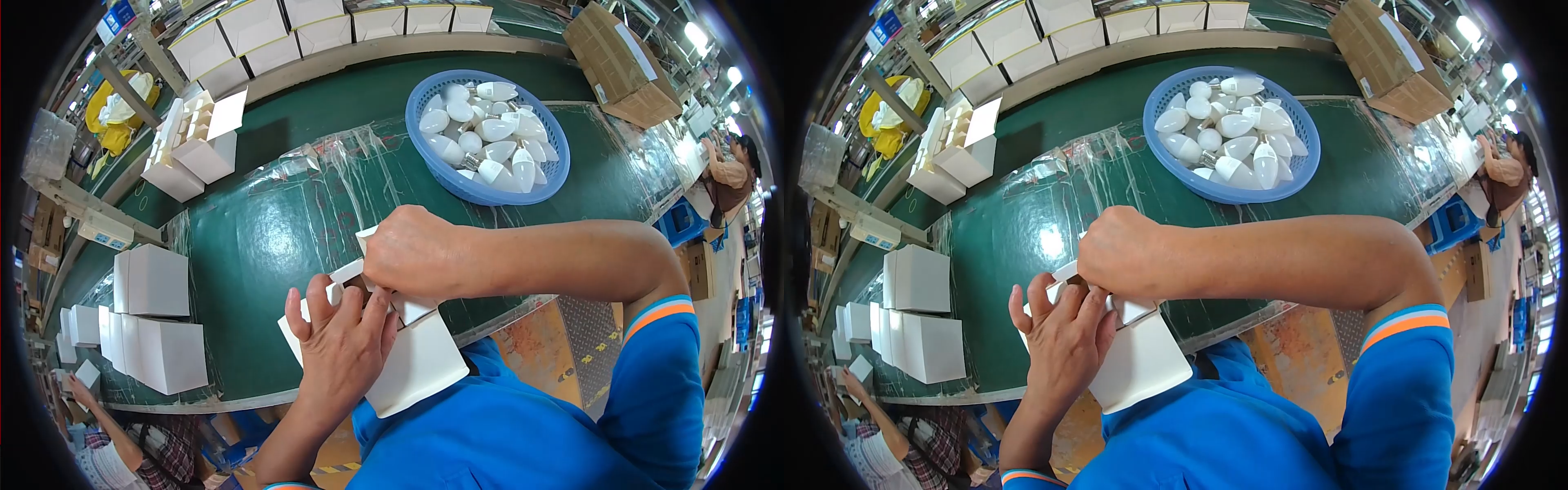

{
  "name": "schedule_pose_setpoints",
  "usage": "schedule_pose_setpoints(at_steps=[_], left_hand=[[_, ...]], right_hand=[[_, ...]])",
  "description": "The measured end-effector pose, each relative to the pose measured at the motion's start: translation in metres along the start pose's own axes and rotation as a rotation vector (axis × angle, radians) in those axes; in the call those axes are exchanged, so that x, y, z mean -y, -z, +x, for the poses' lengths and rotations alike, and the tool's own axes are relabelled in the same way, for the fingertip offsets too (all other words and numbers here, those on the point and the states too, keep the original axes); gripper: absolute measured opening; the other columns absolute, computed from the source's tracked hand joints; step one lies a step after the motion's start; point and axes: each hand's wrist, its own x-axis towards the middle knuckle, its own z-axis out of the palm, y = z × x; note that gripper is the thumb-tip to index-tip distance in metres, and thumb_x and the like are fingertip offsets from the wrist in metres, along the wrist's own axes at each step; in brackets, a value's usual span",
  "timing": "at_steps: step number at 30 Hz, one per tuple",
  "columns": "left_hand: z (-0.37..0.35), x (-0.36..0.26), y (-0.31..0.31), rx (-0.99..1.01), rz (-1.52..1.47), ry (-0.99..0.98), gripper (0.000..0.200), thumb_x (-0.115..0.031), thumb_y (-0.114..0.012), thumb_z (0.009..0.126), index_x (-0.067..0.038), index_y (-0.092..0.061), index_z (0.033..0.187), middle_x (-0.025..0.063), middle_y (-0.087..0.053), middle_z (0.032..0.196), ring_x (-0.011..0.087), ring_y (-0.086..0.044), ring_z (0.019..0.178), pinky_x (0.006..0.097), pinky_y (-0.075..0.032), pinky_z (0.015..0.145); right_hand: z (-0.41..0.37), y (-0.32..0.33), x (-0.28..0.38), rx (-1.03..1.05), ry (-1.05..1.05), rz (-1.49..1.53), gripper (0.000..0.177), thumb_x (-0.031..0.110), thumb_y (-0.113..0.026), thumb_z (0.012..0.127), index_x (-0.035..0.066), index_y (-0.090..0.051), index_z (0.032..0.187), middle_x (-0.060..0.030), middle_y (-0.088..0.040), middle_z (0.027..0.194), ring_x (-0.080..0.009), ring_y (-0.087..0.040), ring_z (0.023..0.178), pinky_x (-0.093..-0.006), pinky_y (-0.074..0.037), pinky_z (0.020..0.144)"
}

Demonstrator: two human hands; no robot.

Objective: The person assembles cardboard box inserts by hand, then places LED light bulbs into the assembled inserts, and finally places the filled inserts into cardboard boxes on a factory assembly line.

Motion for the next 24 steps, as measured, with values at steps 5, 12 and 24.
schedule_pose_setpoints(at_steps=[5,12,24], left_hand=[[-0.003,-0.002,-0.003,-0.046,-0.068,0.028,0.036,-0.023,-0.068,0.081,-0.016,-0.061,0.116,0.0,-0.056,0.089,0.0295,-0.047,0.114,0.0523,-0.01,0.108],[0.0,-0.002,-0.002,-0.059,-0.144,0.044,0.035,-0.019,-0.071,0.079,-0.017,-0.064,0.113,-0.0008,-0.058,0.088,0.0317,-0.047,0.114,0.0532,-0.016,0.106],[0.002,-0.006,-0.002,-0.13,-0.267,0.095,0.032,-0.013,-0.077,0.072,-0.021,-0.069,0.101,-0.004,-0.062,0.085,0.0305,-0.051,0.114,0.0508,-0.014,0.108]], right_hand=[[-0.004,-0.001,-0.005,-0.032,0.095,0.01,0.01,0.015,-0.064,0.07,0.007,-0.07,0.073,-0.0126,-0.067,0.07,-0.029,-0.069,0.069,-0.0384,-0.055,0.06],[-0.009,0.0,-0.002,-0.093,0.119,-0.016,0.009,0.013,-0.063,0.071,0.007,-0.069,0.072,-0.0107,-0.067,0.074,-0.0279,-0.069,0.07,-0.0372,-0.055,0.059],[-0.056,0.053,-0.009,-0.25,-0.006,-0.046,0.01,0.013,-0.06,0.074,0.007,-0.06,0.067,-0.0084,-0.061,0.069,-0.0267,-0.065,0.065,-0.0367,-0.049,0.052]])
